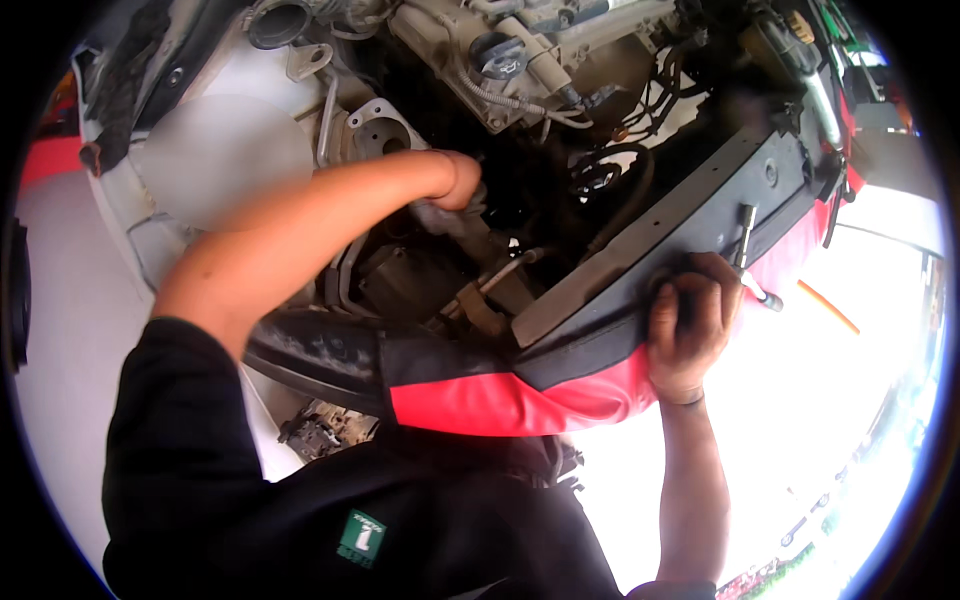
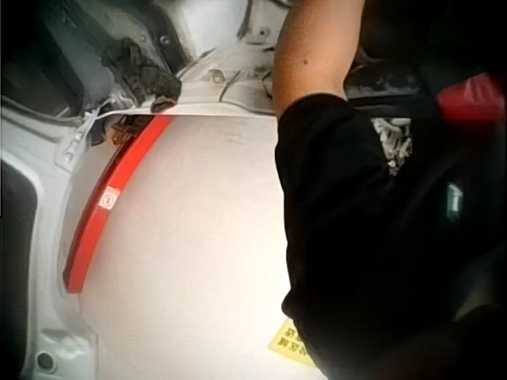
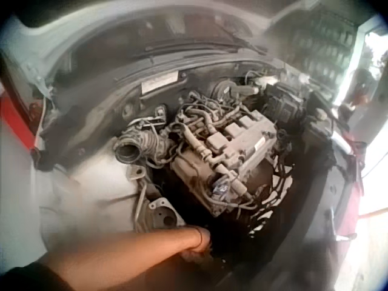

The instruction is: The person removes a metal fitting from the engine bay, wipes down the surrounding engine area with a cloth, and applies a substance from a tube to a component.

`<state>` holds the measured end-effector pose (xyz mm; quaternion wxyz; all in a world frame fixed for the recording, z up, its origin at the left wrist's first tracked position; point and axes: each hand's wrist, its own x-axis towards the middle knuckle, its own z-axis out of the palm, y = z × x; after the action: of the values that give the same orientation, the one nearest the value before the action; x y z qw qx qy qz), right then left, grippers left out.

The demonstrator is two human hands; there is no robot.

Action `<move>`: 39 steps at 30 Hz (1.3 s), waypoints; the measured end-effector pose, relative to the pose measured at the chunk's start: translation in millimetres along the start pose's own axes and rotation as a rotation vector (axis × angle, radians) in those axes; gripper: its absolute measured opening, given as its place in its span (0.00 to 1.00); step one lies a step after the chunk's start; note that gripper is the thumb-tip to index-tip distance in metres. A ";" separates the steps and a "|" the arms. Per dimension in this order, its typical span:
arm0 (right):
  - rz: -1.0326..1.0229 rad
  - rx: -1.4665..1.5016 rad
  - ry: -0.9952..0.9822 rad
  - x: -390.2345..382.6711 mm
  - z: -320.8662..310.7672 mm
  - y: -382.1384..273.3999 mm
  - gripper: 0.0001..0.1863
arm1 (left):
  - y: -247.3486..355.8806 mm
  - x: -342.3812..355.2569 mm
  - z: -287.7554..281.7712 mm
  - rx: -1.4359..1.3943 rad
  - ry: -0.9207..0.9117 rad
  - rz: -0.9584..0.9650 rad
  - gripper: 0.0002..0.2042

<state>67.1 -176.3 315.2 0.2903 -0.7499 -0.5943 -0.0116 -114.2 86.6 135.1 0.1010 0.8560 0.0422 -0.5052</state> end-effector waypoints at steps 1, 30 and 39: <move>-0.016 -0.005 0.017 0.8 -3.8 4.1 0.05 | 2.1 -30.3 -10.6 -0.072 0.023 -0.070 0.15; 0.013 0.157 0.113 -11.1 -65.9 -26.9 0.11 | -32.5 -222.6 64.2 -1.207 1.319 -0.231 0.13; 0.691 0.299 0.312 -171.3 -141.9 14.5 0.08 | -29.9 -242.2 50.1 -1.181 1.532 -0.242 0.14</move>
<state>76.4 -393.3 365.0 0.4698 -0.8441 -0.2514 0.0593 -280.0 112.2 319.2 0.4063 0.7542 0.4307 0.2838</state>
